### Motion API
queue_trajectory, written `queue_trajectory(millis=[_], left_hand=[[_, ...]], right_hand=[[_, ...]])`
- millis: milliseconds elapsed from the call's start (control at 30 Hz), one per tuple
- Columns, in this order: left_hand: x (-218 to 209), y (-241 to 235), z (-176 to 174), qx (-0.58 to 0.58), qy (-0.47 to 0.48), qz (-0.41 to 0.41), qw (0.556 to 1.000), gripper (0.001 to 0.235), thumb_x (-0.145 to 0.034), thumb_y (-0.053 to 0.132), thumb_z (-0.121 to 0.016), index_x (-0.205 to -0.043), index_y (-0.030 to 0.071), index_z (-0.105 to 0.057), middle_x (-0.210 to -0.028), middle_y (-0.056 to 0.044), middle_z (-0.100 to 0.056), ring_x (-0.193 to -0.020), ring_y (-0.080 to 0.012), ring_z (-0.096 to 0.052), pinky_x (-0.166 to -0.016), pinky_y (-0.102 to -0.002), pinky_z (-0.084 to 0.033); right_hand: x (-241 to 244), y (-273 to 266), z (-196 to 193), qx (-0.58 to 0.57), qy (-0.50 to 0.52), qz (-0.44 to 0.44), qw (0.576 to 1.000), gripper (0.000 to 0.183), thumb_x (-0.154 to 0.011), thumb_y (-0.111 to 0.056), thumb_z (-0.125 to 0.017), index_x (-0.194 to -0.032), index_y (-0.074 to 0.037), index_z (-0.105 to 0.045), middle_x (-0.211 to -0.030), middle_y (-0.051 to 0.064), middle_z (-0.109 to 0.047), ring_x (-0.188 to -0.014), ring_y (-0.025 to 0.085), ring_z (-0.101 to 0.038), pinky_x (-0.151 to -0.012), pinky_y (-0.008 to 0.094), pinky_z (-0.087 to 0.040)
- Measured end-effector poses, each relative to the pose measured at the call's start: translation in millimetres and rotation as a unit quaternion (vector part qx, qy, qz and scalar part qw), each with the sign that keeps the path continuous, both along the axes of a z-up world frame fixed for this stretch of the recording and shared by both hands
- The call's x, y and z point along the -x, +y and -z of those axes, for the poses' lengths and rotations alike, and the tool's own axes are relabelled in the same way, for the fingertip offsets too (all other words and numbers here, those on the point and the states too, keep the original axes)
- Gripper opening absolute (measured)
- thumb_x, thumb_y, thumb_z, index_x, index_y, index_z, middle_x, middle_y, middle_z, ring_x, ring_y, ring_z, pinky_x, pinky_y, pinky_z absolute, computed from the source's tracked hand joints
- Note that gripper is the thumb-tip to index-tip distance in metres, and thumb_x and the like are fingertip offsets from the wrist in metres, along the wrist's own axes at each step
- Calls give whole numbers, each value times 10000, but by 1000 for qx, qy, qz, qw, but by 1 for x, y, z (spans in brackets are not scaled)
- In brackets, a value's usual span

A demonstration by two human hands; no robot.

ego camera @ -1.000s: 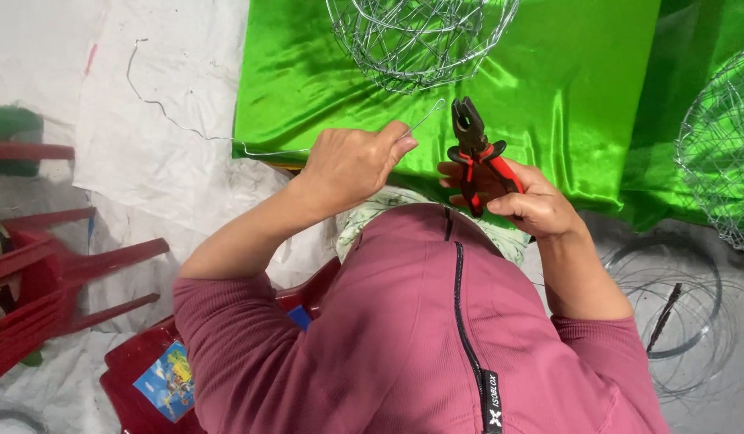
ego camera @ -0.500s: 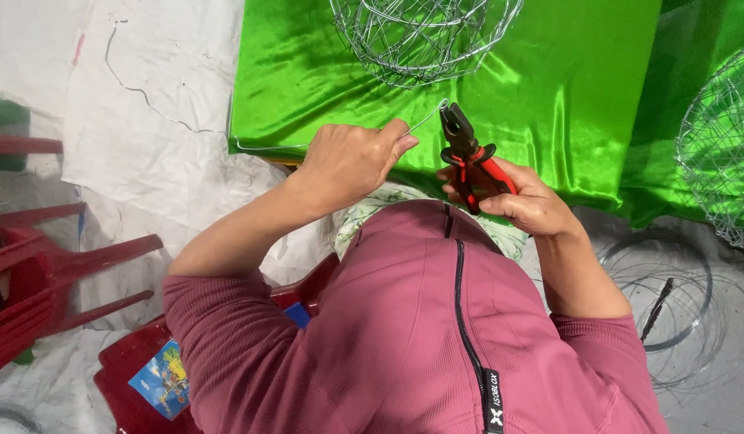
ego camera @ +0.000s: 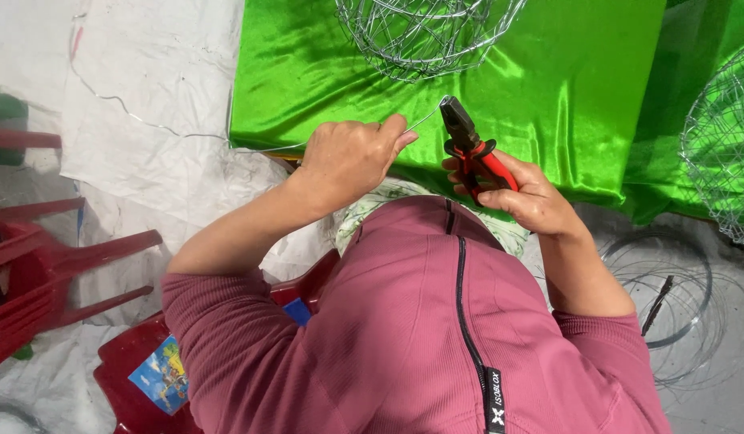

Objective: The person is assembling a spherical wire mesh structure by hand, twisting individual wires together and using pliers to tighten and cut the wire.

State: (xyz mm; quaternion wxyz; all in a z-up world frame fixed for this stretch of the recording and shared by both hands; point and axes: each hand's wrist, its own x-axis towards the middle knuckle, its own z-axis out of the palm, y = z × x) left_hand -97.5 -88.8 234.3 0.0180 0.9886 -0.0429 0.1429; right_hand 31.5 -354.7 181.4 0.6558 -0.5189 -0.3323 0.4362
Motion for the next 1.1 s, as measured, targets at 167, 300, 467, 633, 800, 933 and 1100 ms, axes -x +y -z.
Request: queue_trajectory(millis=[167,300,467,633,800,933,1100], left_hand=[[2,-1,1,-23,-28,-8,999,282,-1113,387,-412,-921,197,-494,-543,-18,-567,-452,-261,-648,-464,-416,-556],[2,-1,1,-37,-48,-8,998,290,-1109,384,-431,-899,194,-494,-536,-4,-556,-442,-242,-641,-456,-395,-553],[3,-2,2,-64,-77,-27,995,278,-1096,387,-474,-902,193,-518,-530,26,-524,-440,-207,-624,-465,-359,-555],[2,-9,8,-32,-67,-30,997,288,-1098,396,-452,-908,191,-522,-527,8,-529,-440,-224,-629,-463,-399,-560],[4,-5,4,-12,-38,-41,998,312,-1108,397,-450,-898,180,-527,-499,-3,-522,-406,-245,-618,-437,-435,-551],[5,-7,6,-4,-24,-45,999,318,-1109,389,-440,-890,172,-520,-494,-8,-522,-402,-258,-621,-433,-451,-550],[6,-9,7,-17,-26,-55,998,323,-1111,389,-440,-878,177,-509,-491,-2,-520,-401,-246,-622,-435,-442,-553]], right_hand=[[-1,2,1,-1,-22,1,1000,679,-847,94,-636,-1505,58,-469,-1279,259,-657,-1130,285,-617,-910,454,-559],[-1,2,0,3,-33,5,999,673,-865,89,-635,-1513,60,-457,-1266,270,-652,-1108,299,-627,-905,473,-571],[-1,1,7,5,-25,12,1000,666,-878,99,-630,-1520,59,-453,-1223,275,-651,-1061,309,-642,-892,493,-594],[2,5,-3,3,-30,14,999,689,-874,109,-630,-1531,39,-436,-1326,285,-621,-1167,314,-615,-942,525,-577],[7,5,-8,2,10,28,1000,688,-858,106,-618,-1520,53,-440,-1341,277,-615,-1207,315,-601,-949,504,-574],[5,6,-1,-2,-11,18,1000,704,-855,106,-629,-1528,39,-436,-1366,285,-611,-1214,333,-609,-975,512,-554],[3,5,6,-4,-18,17,1000,704,-861,112,-620,-1535,35,-430,-1353,294,-618,-1200,342,-629,-977,505,-553]])
